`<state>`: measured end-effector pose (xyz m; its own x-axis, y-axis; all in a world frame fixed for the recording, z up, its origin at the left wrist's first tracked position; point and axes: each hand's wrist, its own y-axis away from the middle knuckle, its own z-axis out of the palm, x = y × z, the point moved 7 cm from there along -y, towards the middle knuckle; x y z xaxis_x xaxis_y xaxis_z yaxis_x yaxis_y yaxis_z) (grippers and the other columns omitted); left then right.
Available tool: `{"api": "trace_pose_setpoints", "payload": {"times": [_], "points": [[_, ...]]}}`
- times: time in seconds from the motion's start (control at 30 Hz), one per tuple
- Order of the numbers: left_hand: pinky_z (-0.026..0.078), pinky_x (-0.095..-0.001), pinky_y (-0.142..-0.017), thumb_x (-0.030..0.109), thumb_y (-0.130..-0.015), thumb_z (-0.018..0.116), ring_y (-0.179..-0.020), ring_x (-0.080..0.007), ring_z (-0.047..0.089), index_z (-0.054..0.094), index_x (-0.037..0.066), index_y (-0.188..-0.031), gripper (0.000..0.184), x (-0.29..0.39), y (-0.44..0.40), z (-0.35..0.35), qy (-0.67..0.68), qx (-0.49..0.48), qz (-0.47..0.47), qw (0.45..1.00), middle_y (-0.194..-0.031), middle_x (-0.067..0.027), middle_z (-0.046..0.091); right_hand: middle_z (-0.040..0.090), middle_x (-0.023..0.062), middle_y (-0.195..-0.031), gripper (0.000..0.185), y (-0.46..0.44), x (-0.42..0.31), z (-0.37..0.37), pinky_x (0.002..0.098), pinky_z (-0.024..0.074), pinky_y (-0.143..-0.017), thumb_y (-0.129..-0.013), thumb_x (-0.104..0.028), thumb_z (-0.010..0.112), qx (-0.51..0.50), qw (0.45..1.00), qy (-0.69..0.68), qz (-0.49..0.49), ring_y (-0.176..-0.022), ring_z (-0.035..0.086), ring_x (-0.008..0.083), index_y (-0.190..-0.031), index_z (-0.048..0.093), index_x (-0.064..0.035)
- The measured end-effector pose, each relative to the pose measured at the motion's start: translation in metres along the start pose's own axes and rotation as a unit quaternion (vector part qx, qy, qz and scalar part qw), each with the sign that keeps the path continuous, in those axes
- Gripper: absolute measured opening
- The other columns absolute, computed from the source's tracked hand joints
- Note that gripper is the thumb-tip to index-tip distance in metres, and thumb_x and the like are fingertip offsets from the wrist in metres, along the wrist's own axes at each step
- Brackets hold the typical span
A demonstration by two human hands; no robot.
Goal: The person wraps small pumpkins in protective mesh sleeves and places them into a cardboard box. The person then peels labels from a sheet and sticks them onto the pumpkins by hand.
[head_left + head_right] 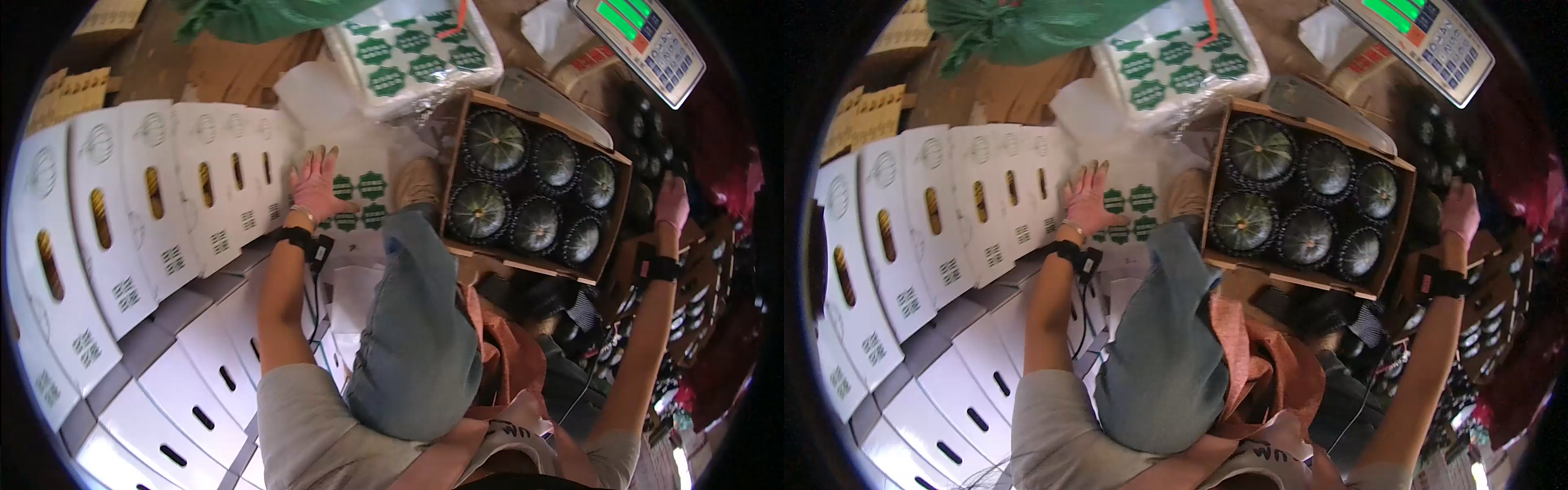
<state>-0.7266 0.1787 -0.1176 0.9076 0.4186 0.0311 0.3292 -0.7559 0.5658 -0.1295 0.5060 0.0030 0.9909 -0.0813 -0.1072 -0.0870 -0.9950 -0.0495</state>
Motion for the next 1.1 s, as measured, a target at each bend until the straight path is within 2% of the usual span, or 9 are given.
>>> {"api": "trace_pose_setpoints", "payload": {"times": [0.1, 0.13, 0.33, 0.5, 0.67, 0.73, 0.83, 1.03, 1.1], "points": [[0.007, -0.0573, -0.107, 0.054, -0.055, 0.076, -0.137, -0.0285, 0.015, 0.014, 0.020, -0.144, 0.113, 0.019, -0.012, 0.014, -0.061, -0.007, 0.030, 0.998, -0.148, -0.0090, 0.018, 0.061, 0.0159, -0.101, 0.043, 0.037, -0.050, -0.014, 0.0355, 0.0465, -0.078, -0.084, -0.014, 0.054, 0.071, 0.978, -0.125, -0.153, -0.088, 0.061, 0.0317, -0.125, 0.041, -0.0158], [0.006, -0.0574, -0.107, 0.052, -0.056, 0.076, -0.137, -0.0270, 0.017, 0.015, 0.020, -0.143, 0.111, 0.021, -0.016, 0.020, -0.078, -0.013, 0.031, 0.996, -0.147, -0.0077, 0.021, 0.062, 0.0138, -0.098, 0.039, 0.054, -0.072, -0.024, 0.0324, 0.0469, -0.078, -0.083, -0.010, 0.056, -0.018, 0.991, -0.124, -0.056, -0.085, 0.061, 0.0254, -0.121, 0.048, -0.0117], [0.013, -0.0618, -0.102, 0.029, -0.078, 0.063, -0.122, -0.0151, 0.039, 0.046, 0.021, -0.123, 0.049, 0.003, -0.012, 0.036, -0.073, 0.068, 0.108, 0.989, -0.127, 0.0012, 0.047, 0.062, 0.0109, -0.089, 0.014, 0.110, -0.148, -0.031, 0.0306, 0.0474, -0.075, -0.084, -0.008, 0.059, 0.018, 0.971, -0.158, -0.179, -0.081, 0.061, 0.0235, -0.096, 0.062, -0.0029], [0.028, -0.0541, -0.096, 0.023, -0.086, 0.051, -0.100, -0.0226, 0.055, 0.055, 0.015, -0.101, 0.018, -0.029, 0.015, 0.014, -0.055, 0.096, 0.129, 0.985, -0.098, -0.0048, 0.061, 0.061, 0.0109, -0.092, 0.013, 0.140, -0.216, -0.029, 0.0314, 0.0469, -0.076, -0.085, -0.008, 0.058, 0.024, 0.932, -0.163, -0.323, -0.083, 0.059, 0.0260, -0.097, 0.062, -0.0034], [0.047, -0.0450, -0.065, 0.018, -0.087, 0.047, -0.081, -0.0353, 0.058, 0.051, 0.007, -0.094, 0.013, -0.076, 0.013, -0.022, 0.030, 0.209, 0.007, 0.978, -0.082, -0.0154, 0.060, 0.061, 0.0110, -0.096, 0.014, 0.155, -0.241, -0.013, 0.0323, 0.0461, -0.079, -0.084, -0.006, 0.059, -0.001, 0.919, -0.198, -0.340, -0.088, 0.058, 0.0266, -0.097, 0.063, -0.0037], [0.047, -0.0466, -0.065, 0.015, -0.087, 0.046, -0.079, -0.0368, 0.058, 0.049, 0.007, -0.092, 0.010, -0.075, 0.016, -0.046, 0.053, 0.327, -0.064, 0.941, -0.081, -0.0164, 0.059, 0.061, 0.0109, -0.096, 0.015, 0.161, -0.242, -0.008, 0.0323, 0.0461, -0.079, -0.084, -0.005, 0.057, -0.010, 0.920, -0.190, -0.343, -0.088, 0.058, 0.0264, -0.098, 0.063, -0.0032], [0.046, -0.0440, -0.071, 0.010, -0.087, 0.045, -0.081, -0.0374, 0.056, 0.050, 0.003, -0.101, 0.017, -0.068, 0.018, -0.066, 0.045, 0.348, -0.080, 0.933, -0.085, -0.0199, 0.058, 0.062, 0.0111, -0.096, 0.015, 0.167, -0.234, -0.003, 0.0322, 0.0463, -0.080, -0.085, -0.004, 0.055, -0.032, 0.922, -0.189, -0.335, -0.088, 0.059, 0.0265, -0.099, 0.062, -0.0018], [0.047, -0.0452, -0.072, 0.012, -0.085, 0.046, -0.085, -0.0372, 0.058, 0.051, 0.009, -0.106, 0.022, -0.068, -0.006, -0.005, 0.057, 0.073, -0.007, 0.996, -0.099, -0.0151, 0.057, 0.061, 0.0115, -0.095, 0.014, 0.172, -0.219, 0.006, 0.0344, 0.0455, -0.081, -0.085, -0.004, 0.055, -0.073, 0.929, -0.161, -0.327, -0.089, 0.057, 0.0276, -0.097, 0.062, -0.0017], [0.048, -0.0431, -0.075, 0.021, -0.085, 0.052, -0.087, -0.0360, 0.058, 0.052, 0.008, -0.109, 0.028, -0.051, -0.002, -0.012, 0.030, 0.114, -0.030, 0.993, -0.105, -0.0153, 0.056, 0.060, 0.0118, -0.090, 0.013, 0.174, -0.231, 0.004, 0.0347, 0.0454, -0.078, -0.081, -0.005, 0.059, -0.100, 0.926, -0.157, -0.329, -0.086, 0.057, 0.0288, -0.093, 0.061, -0.0019]]}}
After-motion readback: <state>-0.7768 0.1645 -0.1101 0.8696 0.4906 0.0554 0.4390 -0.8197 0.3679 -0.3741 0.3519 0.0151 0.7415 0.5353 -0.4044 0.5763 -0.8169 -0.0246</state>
